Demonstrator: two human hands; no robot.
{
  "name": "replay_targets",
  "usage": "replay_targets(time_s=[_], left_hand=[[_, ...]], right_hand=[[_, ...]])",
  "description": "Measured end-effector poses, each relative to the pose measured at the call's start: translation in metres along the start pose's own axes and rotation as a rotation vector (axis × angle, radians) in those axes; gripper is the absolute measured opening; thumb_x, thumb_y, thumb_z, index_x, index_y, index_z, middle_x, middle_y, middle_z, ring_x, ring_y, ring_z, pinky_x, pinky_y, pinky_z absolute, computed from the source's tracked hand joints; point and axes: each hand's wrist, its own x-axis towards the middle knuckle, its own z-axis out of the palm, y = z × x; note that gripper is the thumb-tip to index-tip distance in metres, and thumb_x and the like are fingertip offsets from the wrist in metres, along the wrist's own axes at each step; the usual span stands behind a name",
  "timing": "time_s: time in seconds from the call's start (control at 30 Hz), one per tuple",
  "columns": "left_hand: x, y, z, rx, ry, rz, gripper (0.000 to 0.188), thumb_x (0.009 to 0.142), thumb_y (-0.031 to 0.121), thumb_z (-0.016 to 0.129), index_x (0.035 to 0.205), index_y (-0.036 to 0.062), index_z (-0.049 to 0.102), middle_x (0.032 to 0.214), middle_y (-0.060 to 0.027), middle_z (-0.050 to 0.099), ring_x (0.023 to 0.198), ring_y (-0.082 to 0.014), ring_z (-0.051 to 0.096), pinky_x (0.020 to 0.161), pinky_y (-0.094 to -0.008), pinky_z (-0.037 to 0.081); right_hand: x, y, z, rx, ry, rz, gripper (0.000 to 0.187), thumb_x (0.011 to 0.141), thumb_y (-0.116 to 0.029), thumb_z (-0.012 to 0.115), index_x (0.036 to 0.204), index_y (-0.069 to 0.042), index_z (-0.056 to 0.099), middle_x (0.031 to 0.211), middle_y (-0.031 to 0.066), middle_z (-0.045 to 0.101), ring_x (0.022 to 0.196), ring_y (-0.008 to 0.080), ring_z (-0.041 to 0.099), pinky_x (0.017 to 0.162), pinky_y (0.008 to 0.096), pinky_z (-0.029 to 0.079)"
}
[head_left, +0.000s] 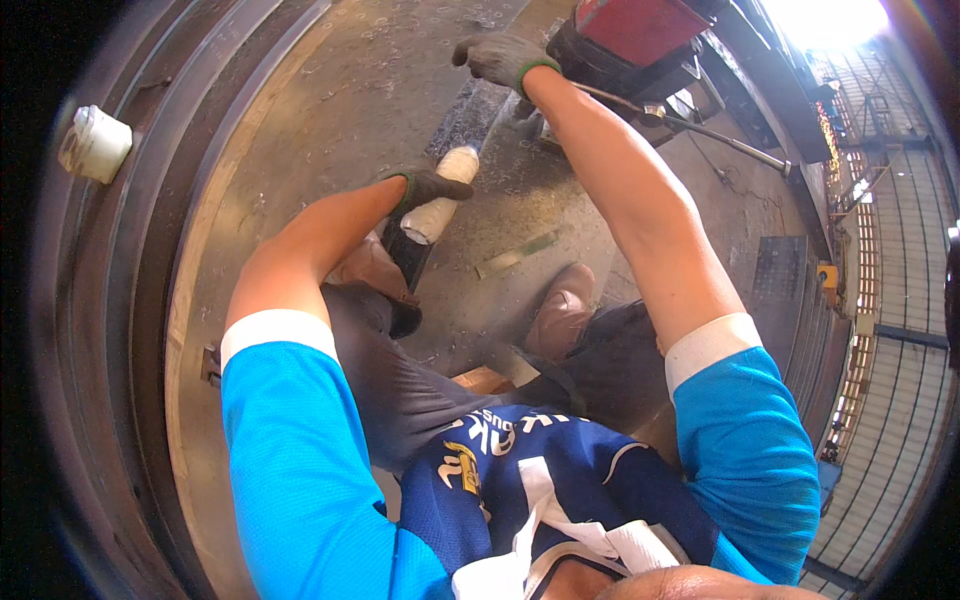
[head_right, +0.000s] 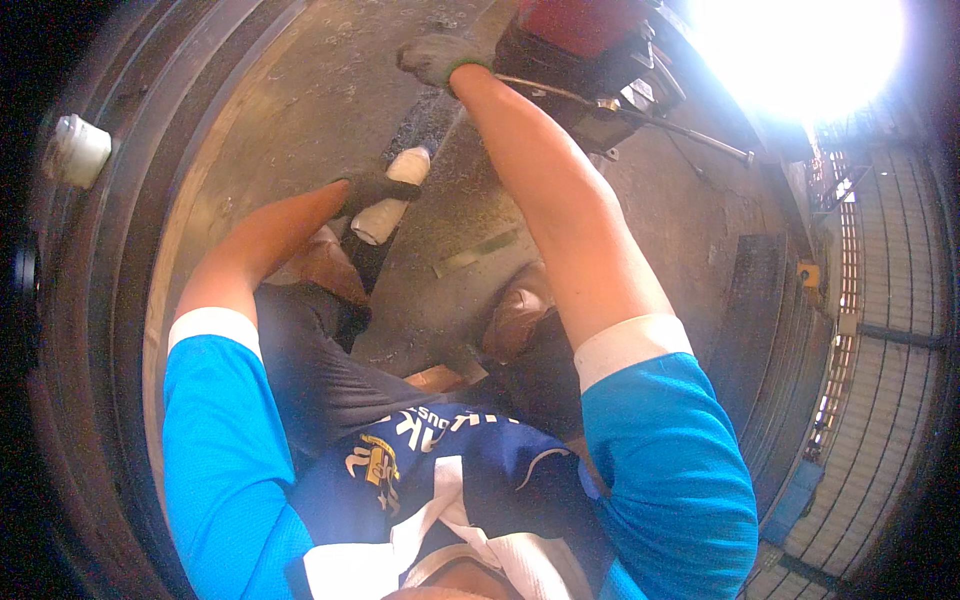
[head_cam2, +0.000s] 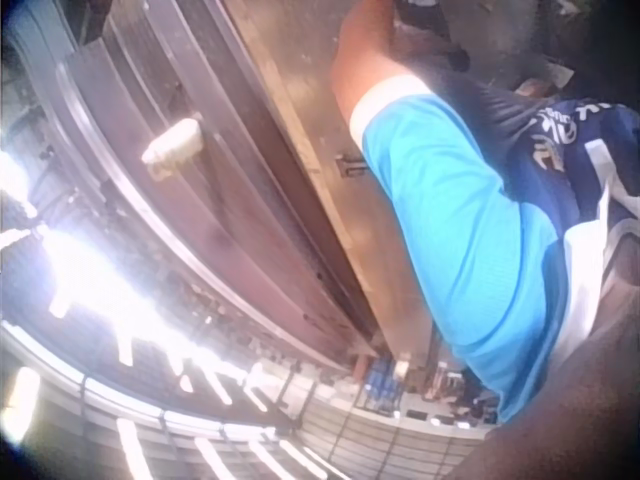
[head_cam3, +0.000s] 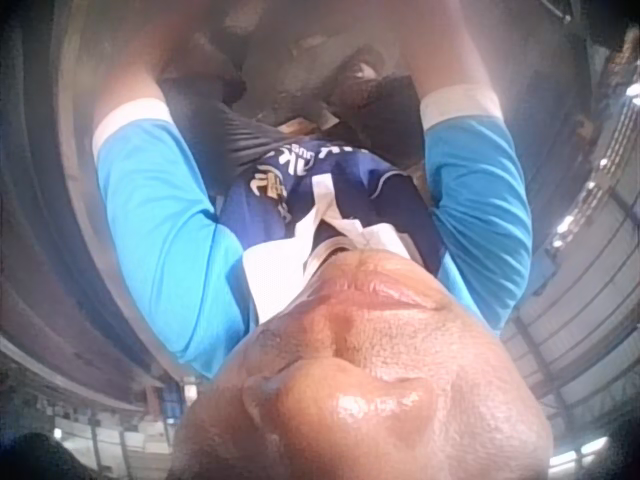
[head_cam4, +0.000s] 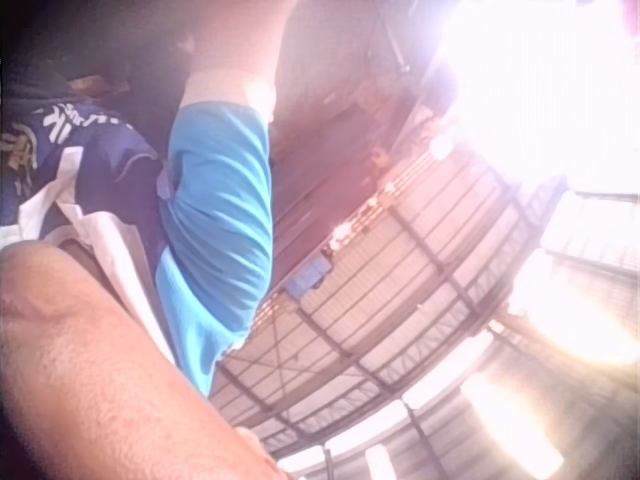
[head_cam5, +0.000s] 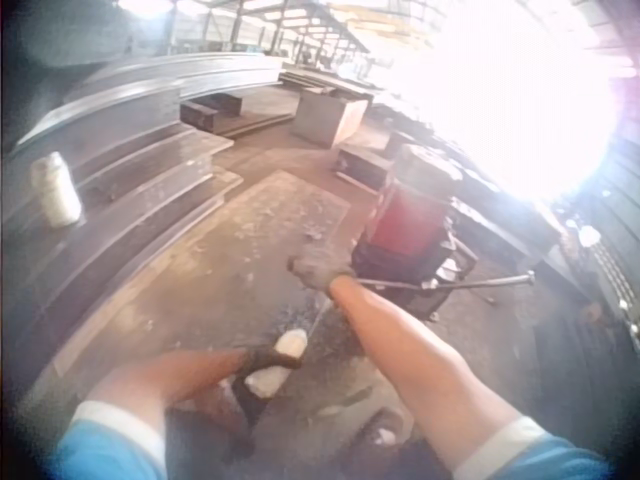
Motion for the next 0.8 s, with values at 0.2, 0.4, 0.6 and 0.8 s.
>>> replay_targets(time_s=[0.2, 0.4, 0.6, 0.8], left_hand=[[0.013, -0.005, -0.009, 0.241, 0.024, 0.076, 0.087, 0.071, 0.058, 0.086, 0.134, 0.0031, 0.064, 0.129, -0.0167, 0.068, 0.113, -0.0293, 0.066, 0.098, -0.0448, 0.051], [0.001, 0.012, -0.004, 0.350, 0.159, 0.131, 0.086, 0.068, 0.057, 0.088, 0.129, 0.0003, 0.066, 0.124, -0.0169, 0.070, 0.108, -0.0303, 0.069, 0.093, -0.0453, 0.054], [-0.004, 0.020, -0.004, 0.268, 0.115, 0.179, 0.086, 0.067, 0.056, 0.088, 0.130, 0.0005, 0.066, 0.124, -0.0169, 0.071, 0.108, -0.0302, 0.070, 0.093, -0.0453, 0.054], [0.002, 0.009, -0.005, 0.248, 0.106, 0.172, 0.086, 0.067, 0.056, 0.089, 0.130, 0.0006, 0.066, 0.123, -0.0170, 0.071, 0.107, -0.0302, 0.070, 0.093, -0.0453, 0.054]], right_hand=[[0.000, -0.001, -0.010, 0.013, -0.028, -0.019, 0.042, 0.088, -0.013, 0.060, 0.130, -0.016, 0.068, 0.132, 0.0126, 0.069, 0.121, 0.0330, 0.064, 0.101, 0.0439, 0.051], [0.005, -0.001, -0.005, -0.038, -0.026, 0.017, 0.042, 0.089, -0.014, 0.062, 0.131, -0.017, 0.068, 0.133, 0.0123, 0.068, 0.122, 0.0331, 0.064, 0.103, 0.0443, 0.051], [-0.001, -0.004, -0.009, -0.097, -0.014, -0.031, 0.041, 0.091, -0.016, 0.063, 0.132, -0.019, 0.068, 0.134, 0.0106, 0.068, 0.122, 0.0326, 0.064, 0.103, 0.0446, 0.051], [-0.014, -0.013, -0.019, 0.005, 0.048, -0.028, 0.038, 0.093, -0.030, 0.055, 0.124, -0.015, 0.070, 0.130, 0.0136, 0.069, 0.118, 0.0365, 0.065, 0.099, 0.0486, 0.051]])
